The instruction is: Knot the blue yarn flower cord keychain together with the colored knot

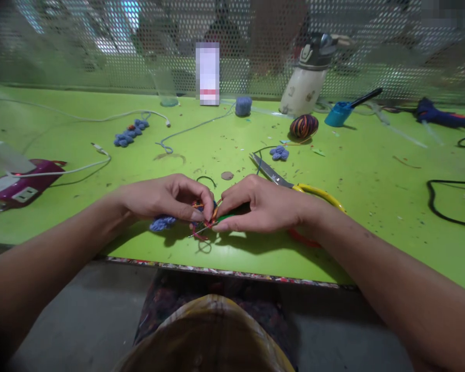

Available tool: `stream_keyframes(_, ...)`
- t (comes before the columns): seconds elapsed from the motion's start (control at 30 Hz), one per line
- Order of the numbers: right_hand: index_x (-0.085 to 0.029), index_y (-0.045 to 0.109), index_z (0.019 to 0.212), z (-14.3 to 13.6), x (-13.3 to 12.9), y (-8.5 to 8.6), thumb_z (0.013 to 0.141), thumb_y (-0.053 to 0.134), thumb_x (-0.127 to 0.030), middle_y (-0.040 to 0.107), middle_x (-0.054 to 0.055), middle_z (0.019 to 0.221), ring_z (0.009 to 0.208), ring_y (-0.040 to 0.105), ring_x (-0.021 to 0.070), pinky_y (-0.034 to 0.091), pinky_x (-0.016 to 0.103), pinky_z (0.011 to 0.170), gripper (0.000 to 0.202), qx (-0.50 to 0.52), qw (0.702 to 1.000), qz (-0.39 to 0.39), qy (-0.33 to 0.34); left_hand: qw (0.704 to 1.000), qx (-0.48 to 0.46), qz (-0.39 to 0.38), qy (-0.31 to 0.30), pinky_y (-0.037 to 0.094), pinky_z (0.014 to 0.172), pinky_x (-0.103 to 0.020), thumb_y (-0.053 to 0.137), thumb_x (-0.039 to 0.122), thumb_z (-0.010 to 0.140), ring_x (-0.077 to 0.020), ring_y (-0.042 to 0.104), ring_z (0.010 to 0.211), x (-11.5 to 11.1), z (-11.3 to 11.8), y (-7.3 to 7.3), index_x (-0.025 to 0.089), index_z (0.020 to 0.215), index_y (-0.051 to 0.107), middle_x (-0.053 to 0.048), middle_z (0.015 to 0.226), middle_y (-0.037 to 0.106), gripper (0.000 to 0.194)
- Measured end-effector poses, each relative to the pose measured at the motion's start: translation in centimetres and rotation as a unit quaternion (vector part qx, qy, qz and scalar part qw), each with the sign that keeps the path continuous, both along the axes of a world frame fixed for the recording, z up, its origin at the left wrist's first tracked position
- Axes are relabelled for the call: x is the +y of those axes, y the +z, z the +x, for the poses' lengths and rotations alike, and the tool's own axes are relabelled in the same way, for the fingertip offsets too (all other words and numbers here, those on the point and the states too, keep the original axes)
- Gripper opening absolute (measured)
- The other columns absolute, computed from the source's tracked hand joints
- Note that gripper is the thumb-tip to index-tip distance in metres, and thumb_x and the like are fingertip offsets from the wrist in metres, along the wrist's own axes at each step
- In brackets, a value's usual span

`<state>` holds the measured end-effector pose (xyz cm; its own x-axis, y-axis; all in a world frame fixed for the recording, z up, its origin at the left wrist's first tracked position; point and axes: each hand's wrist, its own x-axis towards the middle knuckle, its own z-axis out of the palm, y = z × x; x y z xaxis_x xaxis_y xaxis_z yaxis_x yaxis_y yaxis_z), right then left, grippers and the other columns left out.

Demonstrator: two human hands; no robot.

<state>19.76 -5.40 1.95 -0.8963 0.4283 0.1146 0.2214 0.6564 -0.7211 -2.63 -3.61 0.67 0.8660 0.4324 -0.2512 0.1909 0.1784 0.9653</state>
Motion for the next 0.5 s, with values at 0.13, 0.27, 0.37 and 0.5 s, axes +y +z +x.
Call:
stream_keyframes(0.13, -0.013, 0.073, 0.095, 0.4, 0.2, -0.4, 0.084, 0.064, -0.029, 0.07, 0.005, 0.077, 0.066, 0.059, 0.0113, 0.044, 0.023, 0.063, 0.021, 0.027, 0.998, -0.045, -0.037, 0.999, -0.01, 0.045, 0.015, 0.047, 0.069, -0.022, 0.071, 0.019, 0.075, -0.0096, 0.059, 0.069, 0.0, -0.3, 0.2, 0.016, 0.09, 0.072, -0.002, 0.079, 0.067, 0.015)
stream_keyframes(0.27, -0.011, 0.073, 0.091, 0.5, 0.1, -0.2, 0.085, 0.063, -0.033, 0.067, 0.004, 0.072, 0.064, 0.056, 0.011, 0.042, 0.023, 0.06, 0.025, 0.028, 0.996, -0.037, -0.072, 0.996, -0.018, 0.063, 0.052, 0.046, 0.069, -0.022, 0.07, 0.019, 0.076, -0.0098, 0.059, 0.072, -0.1, -0.5, 0.6, 0.018, 0.095, 0.072, -0.002, 0.082, 0.069, 0.019)
stream_keyframes(0.37, -0.011, 0.073, 0.09, 0.5, 0.0, 0.1, 0.086, 0.061, -0.033, 0.066, 0.003, 0.069, 0.062, 0.056, 0.0102, 0.041, 0.022, 0.058, 0.025, 0.027, 0.995, 0.006, -0.095, 0.994, -0.025, 0.075, 0.077, 0.046, 0.069, -0.022, 0.071, 0.018, 0.075, -0.0103, 0.06, 0.073, -0.2, -0.6, 0.9, 0.018, 0.095, 0.072, -0.002, 0.084, 0.07, 0.02)
stream_keyframes(0.5, -0.013, 0.073, 0.092, 0.5, -0.2, 0.5, 0.087, 0.06, -0.031, 0.067, 0.003, 0.07, 0.061, 0.056, 0.0101, 0.041, 0.022, 0.059, 0.023, 0.018, 0.99, 0.048, -0.13, 0.989, -0.017, 0.101, 0.106, 0.046, 0.067, -0.022, 0.072, 0.019, 0.074, -0.01, 0.06, 0.069, -0.2, -0.6, 1.2, 0.017, 0.088, 0.073, -0.001, 0.077, 0.068, 0.014)
